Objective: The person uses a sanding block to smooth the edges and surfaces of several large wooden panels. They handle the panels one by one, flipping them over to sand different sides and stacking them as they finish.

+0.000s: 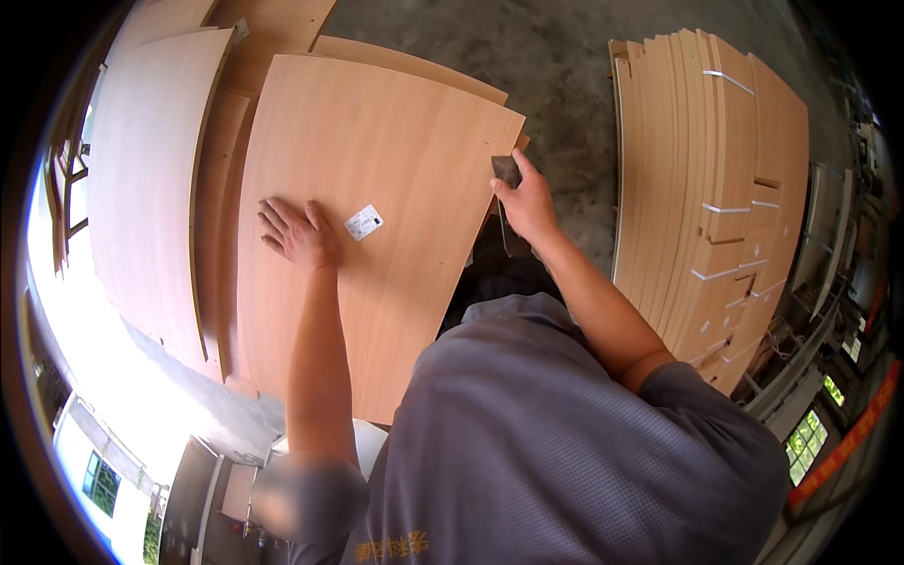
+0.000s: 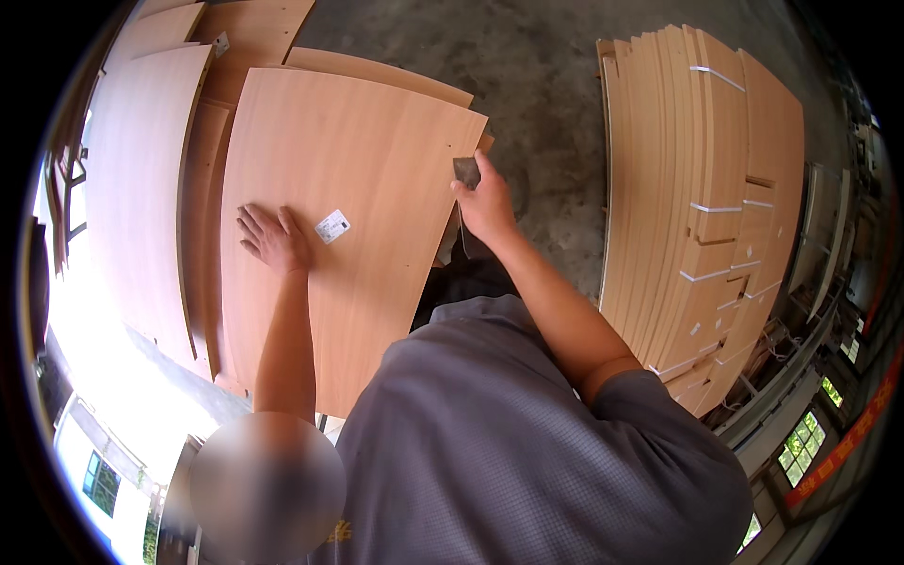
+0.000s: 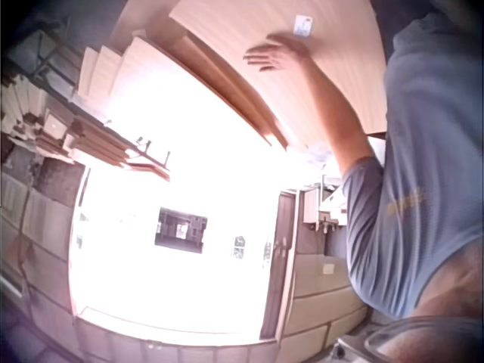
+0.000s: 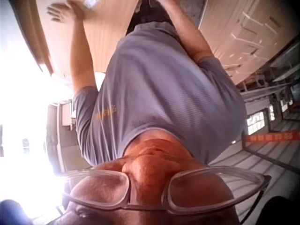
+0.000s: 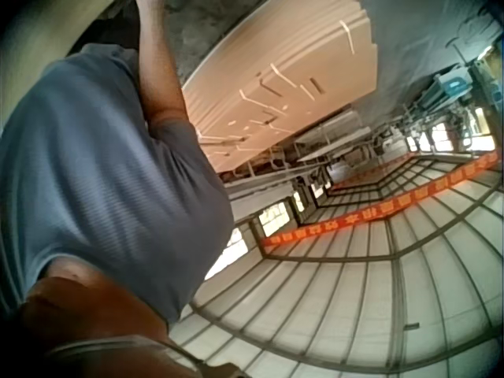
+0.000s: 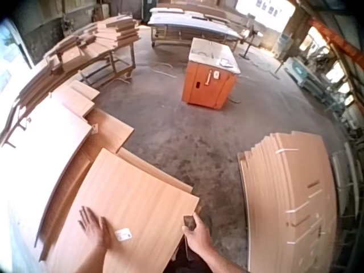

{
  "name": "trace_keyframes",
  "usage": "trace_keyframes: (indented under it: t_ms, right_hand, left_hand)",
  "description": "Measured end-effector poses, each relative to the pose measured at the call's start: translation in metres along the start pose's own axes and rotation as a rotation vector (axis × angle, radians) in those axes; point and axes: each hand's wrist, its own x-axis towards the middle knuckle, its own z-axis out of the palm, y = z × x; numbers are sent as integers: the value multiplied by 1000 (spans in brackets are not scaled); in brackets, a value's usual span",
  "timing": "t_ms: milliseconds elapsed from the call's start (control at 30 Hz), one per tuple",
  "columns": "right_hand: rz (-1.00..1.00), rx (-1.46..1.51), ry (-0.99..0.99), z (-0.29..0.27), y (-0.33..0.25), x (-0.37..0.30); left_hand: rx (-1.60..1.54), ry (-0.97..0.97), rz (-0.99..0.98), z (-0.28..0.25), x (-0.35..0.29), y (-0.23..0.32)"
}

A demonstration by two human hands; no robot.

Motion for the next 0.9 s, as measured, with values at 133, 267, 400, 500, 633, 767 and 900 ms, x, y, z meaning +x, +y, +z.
trace_keyframes:
  t_ms: [133,267,400,500,633,767,900]
  right_hand:
    - [179,151,83,-44,-24,89]
    - [-198,-197,-44,-81,-25,94]
    - [-148,-449,-194,-73,-36,55]
    - [-128,-382,-153,-70,-25,59]
    - [-240,-601,-213,-81,-36,71]
    - [-240,-718,-305,-87,-57,81]
    - [-281,-776,-341,-86,-63,88]
  left_hand:
    - [2,5,-2,0,-2,0]
    - [-24,13,-2,0,4,5]
    - [-54,3,24,-4,-1,-3]
    - [-159,-31,171,-6,-6,-37]
    - [-56,-24,115,-11,-27,-63]
    - [-42,-18,109,-15,-26,-58]
    - [-33,-20,107,-18,-26,-56]
